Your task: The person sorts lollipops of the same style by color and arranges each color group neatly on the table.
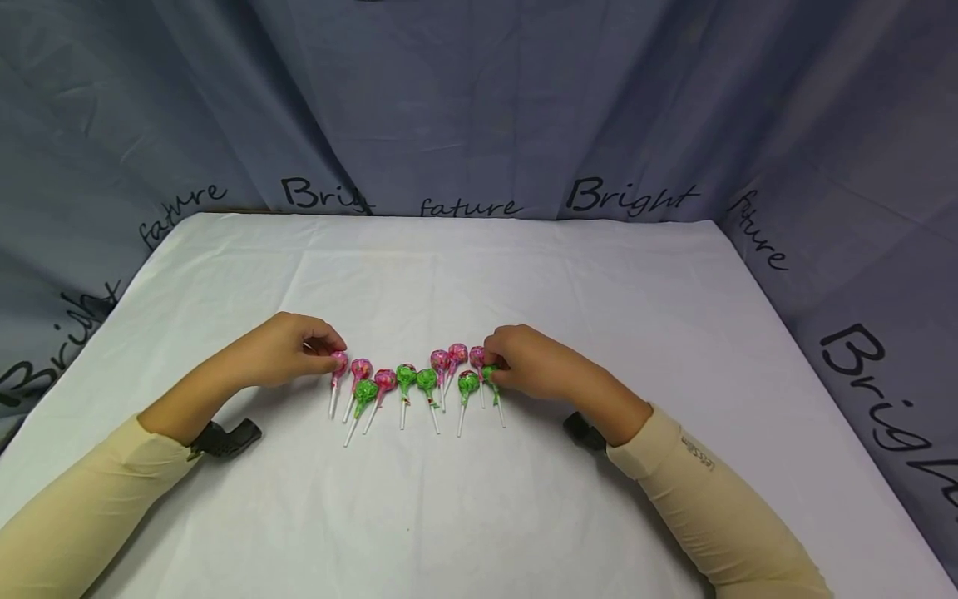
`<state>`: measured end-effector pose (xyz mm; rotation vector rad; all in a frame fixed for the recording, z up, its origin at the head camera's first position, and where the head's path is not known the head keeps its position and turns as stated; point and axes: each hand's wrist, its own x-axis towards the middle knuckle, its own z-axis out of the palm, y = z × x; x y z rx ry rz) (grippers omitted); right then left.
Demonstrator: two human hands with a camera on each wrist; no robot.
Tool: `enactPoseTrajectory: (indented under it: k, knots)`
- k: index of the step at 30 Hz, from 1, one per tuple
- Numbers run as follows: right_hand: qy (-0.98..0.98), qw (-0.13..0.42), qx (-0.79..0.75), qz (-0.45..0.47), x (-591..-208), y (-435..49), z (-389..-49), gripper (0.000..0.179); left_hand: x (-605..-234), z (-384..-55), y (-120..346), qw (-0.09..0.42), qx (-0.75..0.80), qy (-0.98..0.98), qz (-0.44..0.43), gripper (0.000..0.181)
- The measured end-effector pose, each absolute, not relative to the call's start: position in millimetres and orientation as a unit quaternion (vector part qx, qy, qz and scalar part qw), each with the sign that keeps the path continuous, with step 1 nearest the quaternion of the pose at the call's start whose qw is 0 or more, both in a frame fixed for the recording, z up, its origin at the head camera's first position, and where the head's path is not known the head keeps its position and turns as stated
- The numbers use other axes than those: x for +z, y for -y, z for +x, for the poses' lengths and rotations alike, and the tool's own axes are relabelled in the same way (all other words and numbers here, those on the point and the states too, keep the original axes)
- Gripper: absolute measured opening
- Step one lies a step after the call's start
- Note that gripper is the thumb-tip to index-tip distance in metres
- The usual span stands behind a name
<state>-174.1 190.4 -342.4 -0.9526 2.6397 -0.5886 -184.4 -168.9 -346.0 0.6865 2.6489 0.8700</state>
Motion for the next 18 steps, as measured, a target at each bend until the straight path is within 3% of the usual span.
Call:
enactPoseTrajectory:
  k: [18]
  knots:
    - [-0.915,0.137,-0.202,-0.322,-342,-190,-173,0.009,-330,-252,182,0.105,0.315,-0.919,0.211,0.017]
